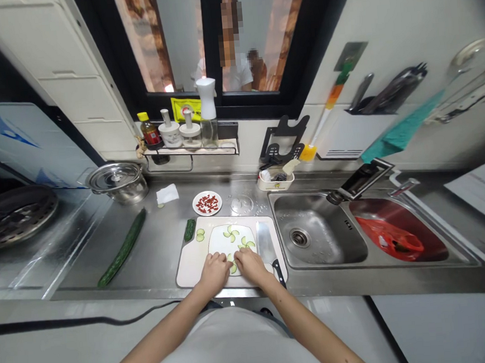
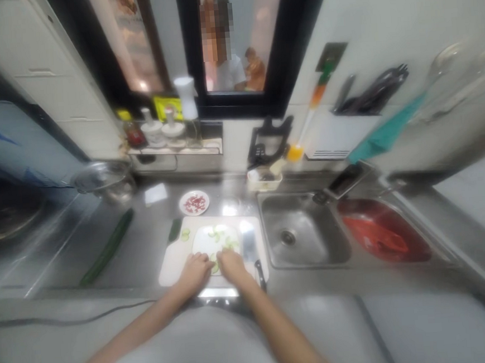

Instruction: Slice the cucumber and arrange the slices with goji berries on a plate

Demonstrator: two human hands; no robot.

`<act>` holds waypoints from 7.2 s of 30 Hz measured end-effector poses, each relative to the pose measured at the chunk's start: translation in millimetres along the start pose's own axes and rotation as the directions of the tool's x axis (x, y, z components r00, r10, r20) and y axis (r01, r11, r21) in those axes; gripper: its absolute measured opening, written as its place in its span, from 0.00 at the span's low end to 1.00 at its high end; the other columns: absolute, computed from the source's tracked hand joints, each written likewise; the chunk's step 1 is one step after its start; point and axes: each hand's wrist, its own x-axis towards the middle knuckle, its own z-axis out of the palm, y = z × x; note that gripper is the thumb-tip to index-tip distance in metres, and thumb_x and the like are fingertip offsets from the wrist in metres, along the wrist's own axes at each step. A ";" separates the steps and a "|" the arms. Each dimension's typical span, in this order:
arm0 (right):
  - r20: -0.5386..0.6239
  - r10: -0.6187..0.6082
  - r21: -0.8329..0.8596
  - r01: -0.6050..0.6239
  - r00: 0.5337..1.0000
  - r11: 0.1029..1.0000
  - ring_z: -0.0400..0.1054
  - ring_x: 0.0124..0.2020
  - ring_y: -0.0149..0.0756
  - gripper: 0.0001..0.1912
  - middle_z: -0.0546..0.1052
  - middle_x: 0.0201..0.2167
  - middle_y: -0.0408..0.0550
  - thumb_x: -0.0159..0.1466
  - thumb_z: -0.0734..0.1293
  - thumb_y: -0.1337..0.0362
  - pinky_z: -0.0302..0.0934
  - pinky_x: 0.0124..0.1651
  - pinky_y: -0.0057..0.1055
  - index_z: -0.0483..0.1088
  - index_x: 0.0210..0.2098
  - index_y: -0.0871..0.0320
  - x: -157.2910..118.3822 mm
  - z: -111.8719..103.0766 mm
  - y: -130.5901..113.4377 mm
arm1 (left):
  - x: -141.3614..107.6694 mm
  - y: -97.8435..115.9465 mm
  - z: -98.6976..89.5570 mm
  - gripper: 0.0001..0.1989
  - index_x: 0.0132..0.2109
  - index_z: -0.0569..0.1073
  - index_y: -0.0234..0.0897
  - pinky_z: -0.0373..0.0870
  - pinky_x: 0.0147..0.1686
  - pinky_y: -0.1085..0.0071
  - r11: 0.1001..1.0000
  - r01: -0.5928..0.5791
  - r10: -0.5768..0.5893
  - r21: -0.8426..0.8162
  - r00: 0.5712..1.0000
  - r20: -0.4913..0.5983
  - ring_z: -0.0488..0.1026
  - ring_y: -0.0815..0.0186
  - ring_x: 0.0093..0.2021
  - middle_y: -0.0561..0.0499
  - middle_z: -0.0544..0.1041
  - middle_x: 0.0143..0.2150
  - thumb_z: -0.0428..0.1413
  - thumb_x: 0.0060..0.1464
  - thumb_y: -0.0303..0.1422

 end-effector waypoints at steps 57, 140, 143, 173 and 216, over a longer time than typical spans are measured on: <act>-0.340 0.060 0.456 0.109 0.938 0.883 0.65 0.34 0.34 0.10 0.74 0.32 0.48 0.63 0.58 0.64 0.57 0.39 0.28 0.70 0.33 0.58 -8.3 -21.6 6.2 | 38.6 -95.5 -1.8 0.06 0.31 0.72 0.35 0.63 0.30 0.76 0.499 0.126 -0.621 -0.858 0.742 -0.252 0.69 0.71 0.27 0.53 0.74 0.28 0.57 0.43 0.32; -0.075 0.242 0.499 -0.174 0.967 0.849 0.67 0.26 0.31 0.09 0.76 0.23 0.46 0.55 0.63 0.68 0.52 0.27 0.25 0.73 0.22 0.59 65.2 3.1 -26.4 | 48.6 -69.7 0.9 0.06 0.32 0.74 0.36 0.63 0.33 0.75 0.583 0.252 -0.521 -0.773 0.846 -0.116 0.72 0.68 0.30 0.53 0.74 0.26 0.58 0.42 0.27; -0.063 0.280 0.468 -0.219 0.958 0.856 0.68 0.27 0.32 0.09 0.77 0.24 0.48 0.56 0.62 0.67 0.51 0.28 0.26 0.73 0.23 0.58 66.3 6.9 -27.7 | 47.9 -67.7 2.0 0.07 0.34 0.75 0.37 0.62 0.33 0.75 0.662 0.273 -0.503 -0.698 0.853 -0.143 0.72 0.67 0.32 0.53 0.75 0.28 0.57 0.44 0.27; -0.010 0.068 0.118 -0.066 0.998 0.991 0.69 0.43 0.37 0.17 0.76 0.42 0.49 0.65 0.56 0.62 0.54 0.40 0.29 0.69 0.49 0.52 45.6 3.9 -29.3 | 42.7 -78.3 15.8 0.11 0.43 0.78 0.42 0.62 0.43 0.69 0.930 0.126 -0.229 -0.346 0.934 -0.274 0.66 0.63 0.43 0.48 0.70 0.38 0.54 0.56 0.35; -0.051 0.085 0.091 -0.080 0.995 0.993 0.70 0.42 0.36 0.17 0.77 0.40 0.50 0.66 0.55 0.61 0.55 0.40 0.28 0.69 0.49 0.53 43.9 11.6 -34.7 | 43.8 -73.8 14.5 0.09 0.41 0.78 0.40 0.62 0.45 0.68 0.921 0.148 -0.254 -0.360 0.929 -0.268 0.67 0.63 0.44 0.47 0.71 0.39 0.55 0.55 0.35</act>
